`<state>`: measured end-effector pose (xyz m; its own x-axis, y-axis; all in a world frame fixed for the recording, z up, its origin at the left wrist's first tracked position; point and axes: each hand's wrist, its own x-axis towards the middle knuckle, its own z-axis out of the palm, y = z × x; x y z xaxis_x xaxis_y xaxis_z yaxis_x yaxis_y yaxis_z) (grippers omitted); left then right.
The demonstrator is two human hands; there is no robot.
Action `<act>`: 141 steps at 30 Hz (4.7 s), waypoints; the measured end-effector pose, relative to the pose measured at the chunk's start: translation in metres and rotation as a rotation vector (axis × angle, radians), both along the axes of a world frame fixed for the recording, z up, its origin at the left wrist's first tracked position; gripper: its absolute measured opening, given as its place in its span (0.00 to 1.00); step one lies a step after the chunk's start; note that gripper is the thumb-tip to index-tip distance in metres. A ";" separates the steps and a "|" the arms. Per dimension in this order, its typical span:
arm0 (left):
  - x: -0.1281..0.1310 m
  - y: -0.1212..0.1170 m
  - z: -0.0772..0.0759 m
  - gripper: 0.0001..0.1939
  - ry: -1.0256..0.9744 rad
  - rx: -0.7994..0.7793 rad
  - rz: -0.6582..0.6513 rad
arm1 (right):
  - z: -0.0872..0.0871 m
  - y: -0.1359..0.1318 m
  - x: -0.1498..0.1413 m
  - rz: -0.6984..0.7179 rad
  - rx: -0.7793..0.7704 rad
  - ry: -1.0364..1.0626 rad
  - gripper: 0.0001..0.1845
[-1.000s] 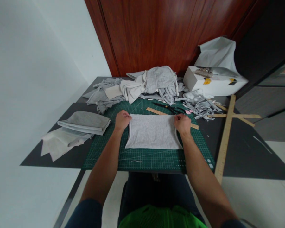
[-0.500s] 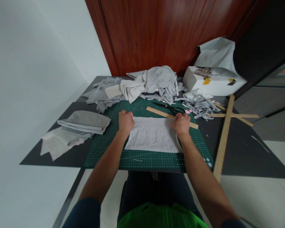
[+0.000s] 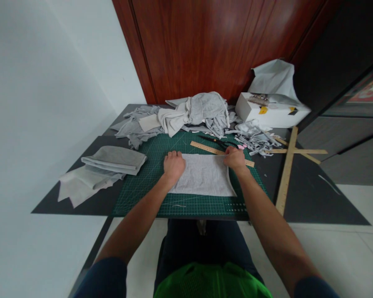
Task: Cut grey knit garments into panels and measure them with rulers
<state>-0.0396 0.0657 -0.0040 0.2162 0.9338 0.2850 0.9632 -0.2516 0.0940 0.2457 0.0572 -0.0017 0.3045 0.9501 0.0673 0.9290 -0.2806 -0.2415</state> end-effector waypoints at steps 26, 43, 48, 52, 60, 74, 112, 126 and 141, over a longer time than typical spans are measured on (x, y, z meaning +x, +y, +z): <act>-0.004 -0.026 -0.006 0.17 -0.122 -0.008 -0.004 | 0.048 -0.011 -0.068 0.304 0.163 0.147 0.18; -0.058 0.007 -0.025 0.13 -0.651 -0.129 0.013 | 0.001 -0.021 -0.037 0.560 -0.026 0.009 0.25; -0.059 0.008 -0.023 0.25 -0.628 -0.163 -0.061 | 0.003 -0.021 -0.043 0.577 -0.039 -0.003 0.24; -0.061 0.008 -0.020 0.19 -0.539 -0.160 -0.133 | 0.004 -0.019 -0.047 0.587 -0.050 0.045 0.24; -0.063 0.018 -0.022 0.13 -0.439 -0.148 -0.176 | 0.000 -0.020 -0.027 0.532 -0.008 0.067 0.20; -0.071 0.020 -0.018 0.13 -0.496 -0.198 -0.129 | -0.001 -0.028 0.013 0.350 -0.056 0.057 0.21; -0.076 0.021 -0.011 0.11 -0.502 -0.209 0.008 | -0.010 -0.040 0.028 0.240 0.066 0.219 0.18; -0.076 0.024 -0.013 0.12 -0.487 -0.194 0.000 | -0.006 -0.039 0.034 0.258 0.005 0.221 0.22; -0.078 0.021 -0.014 0.13 -0.558 -0.233 0.017 | -0.012 -0.037 0.041 0.236 0.016 0.193 0.20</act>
